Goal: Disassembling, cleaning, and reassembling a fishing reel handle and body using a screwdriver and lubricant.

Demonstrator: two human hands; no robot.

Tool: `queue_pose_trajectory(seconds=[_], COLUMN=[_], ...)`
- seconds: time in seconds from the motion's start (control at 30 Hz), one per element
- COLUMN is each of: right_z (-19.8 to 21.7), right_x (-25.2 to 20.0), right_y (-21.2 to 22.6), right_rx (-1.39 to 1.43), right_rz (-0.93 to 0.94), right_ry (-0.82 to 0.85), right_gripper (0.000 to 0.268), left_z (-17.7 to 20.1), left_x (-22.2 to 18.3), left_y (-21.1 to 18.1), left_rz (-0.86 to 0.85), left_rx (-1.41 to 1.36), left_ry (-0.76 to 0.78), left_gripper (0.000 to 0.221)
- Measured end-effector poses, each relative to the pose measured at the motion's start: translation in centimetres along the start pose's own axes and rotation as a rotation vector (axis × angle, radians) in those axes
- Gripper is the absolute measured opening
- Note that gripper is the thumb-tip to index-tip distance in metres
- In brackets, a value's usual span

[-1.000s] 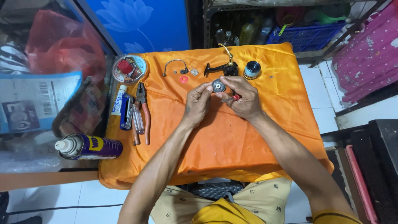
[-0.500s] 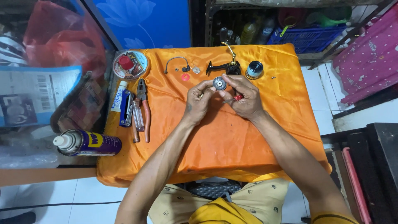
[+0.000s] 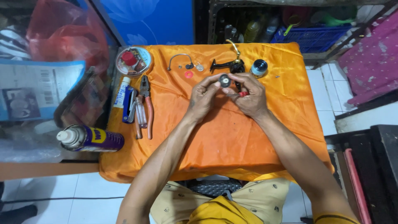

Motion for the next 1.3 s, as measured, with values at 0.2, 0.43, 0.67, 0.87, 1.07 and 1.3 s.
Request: queue_pose_trajectory(seconds=[0.2,0.43,0.67,0.87,1.07,1.3], right_z=[0.4,-0.8,-0.3,2.8,6.7,7.5], right_x=[-0.2,-0.3,-1.2,1.4,-0.9,-6.0], right_y=[0.2,0.7,-5.3,-2.1,-0.5,-1.2], right_rx=[-0.007,-0.006,0.164,0.084,-0.34,-0.407], right_rz=[0.029,0.035,-0.483,-0.459,-0.253,-0.289], right_ry=[-0.018,0.046,0.159,0.295,0.372,0.416], right_gripper=[0.03,0.031,0.03,0.024,0.018,0.021], left_z=[-1.0,-1.3,2.0,2.3,3.4,2.1], left_x=[-0.5,-0.7,-0.5,-0.2,-0.4,-0.7], left_y=[2.0,-1.6,0.5,2.0,3.6,2.6], left_rz=[-0.006,0.067,0.206,0.255,0.319,0.309], left_rx=[-0.125,-0.053,-0.176,-0.288,-0.201,-0.041], left_ry=[0.038,-0.036,-0.212,-0.164,-0.143,-0.12], left_gripper=[0.028,0.023,0.045,0.05,0.052,0.063])
Point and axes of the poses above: each hand's wrist, its own x-axis towards the middle knuckle, its own z-axis out of the back of the hand, y = z × x, the point moved 10 cm from there along x, towards the middle knuckle, and after that the axes turned 4 degrees about -x, right-handed, at the moved point
